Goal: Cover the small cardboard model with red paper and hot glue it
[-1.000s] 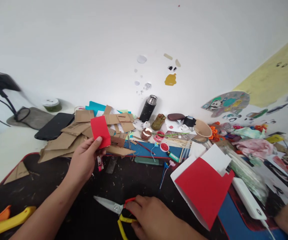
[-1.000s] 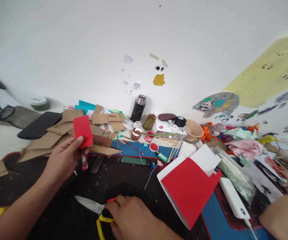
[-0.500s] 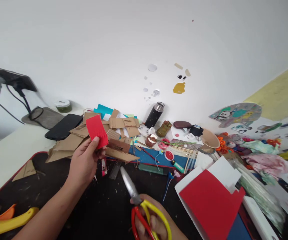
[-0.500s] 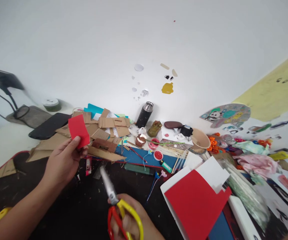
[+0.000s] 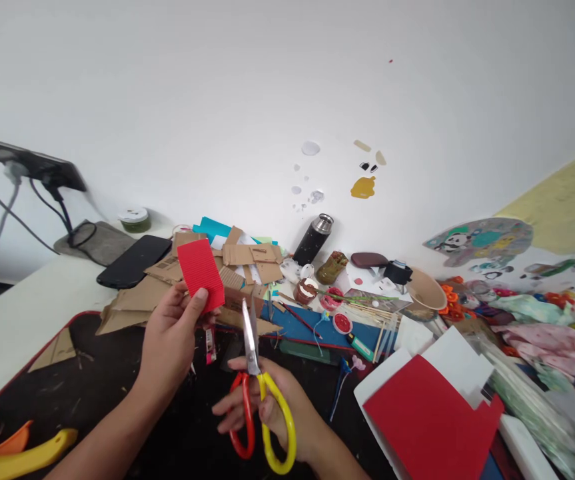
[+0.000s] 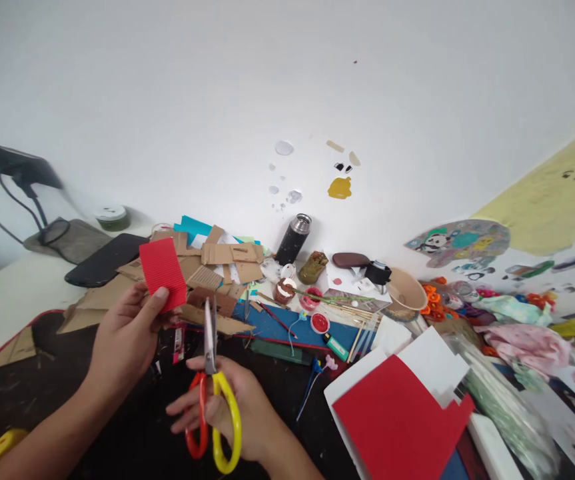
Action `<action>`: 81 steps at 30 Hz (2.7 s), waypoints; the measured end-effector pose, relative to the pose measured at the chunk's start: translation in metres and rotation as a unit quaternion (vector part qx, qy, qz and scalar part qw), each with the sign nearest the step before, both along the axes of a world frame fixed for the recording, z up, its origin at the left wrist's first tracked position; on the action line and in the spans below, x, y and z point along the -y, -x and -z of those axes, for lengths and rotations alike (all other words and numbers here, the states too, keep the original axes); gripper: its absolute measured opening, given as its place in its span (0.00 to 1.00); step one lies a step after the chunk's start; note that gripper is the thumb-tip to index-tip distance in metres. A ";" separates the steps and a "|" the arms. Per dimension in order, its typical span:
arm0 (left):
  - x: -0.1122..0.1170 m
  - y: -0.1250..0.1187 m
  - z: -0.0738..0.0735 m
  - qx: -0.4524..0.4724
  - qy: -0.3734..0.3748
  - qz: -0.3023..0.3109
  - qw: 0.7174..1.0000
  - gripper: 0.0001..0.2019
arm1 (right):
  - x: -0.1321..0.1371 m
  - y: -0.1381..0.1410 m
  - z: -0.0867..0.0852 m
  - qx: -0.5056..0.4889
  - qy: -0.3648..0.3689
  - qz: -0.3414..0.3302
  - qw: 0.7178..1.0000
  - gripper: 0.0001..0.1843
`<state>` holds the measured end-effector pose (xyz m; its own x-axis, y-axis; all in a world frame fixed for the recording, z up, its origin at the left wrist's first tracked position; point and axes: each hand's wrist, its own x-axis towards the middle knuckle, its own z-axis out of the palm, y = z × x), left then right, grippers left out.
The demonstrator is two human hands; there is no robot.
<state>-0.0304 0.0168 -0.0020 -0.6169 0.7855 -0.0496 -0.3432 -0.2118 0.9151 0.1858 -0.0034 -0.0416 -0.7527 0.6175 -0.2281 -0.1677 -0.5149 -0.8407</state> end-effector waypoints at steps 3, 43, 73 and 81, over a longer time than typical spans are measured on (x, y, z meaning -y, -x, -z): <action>0.004 -0.003 -0.004 -0.004 0.003 -0.004 1.000 0.29 | 0.005 0.006 0.003 0.015 0.011 -0.005 1.000 0.60; 0.017 -0.030 0.002 -0.070 -0.002 0.075 0.995 0.21 | 0.013 0.036 -0.013 0.145 -0.177 0.137 0.964 0.42; 0.018 -0.032 -0.003 -0.105 0.020 0.074 0.991 0.21 | 0.012 0.037 -0.031 0.189 -0.130 0.141 0.963 0.34; 0.018 -0.035 -0.004 -0.102 0.029 0.069 0.992 0.21 | 0.013 0.041 -0.034 0.207 -0.121 0.150 0.959 0.34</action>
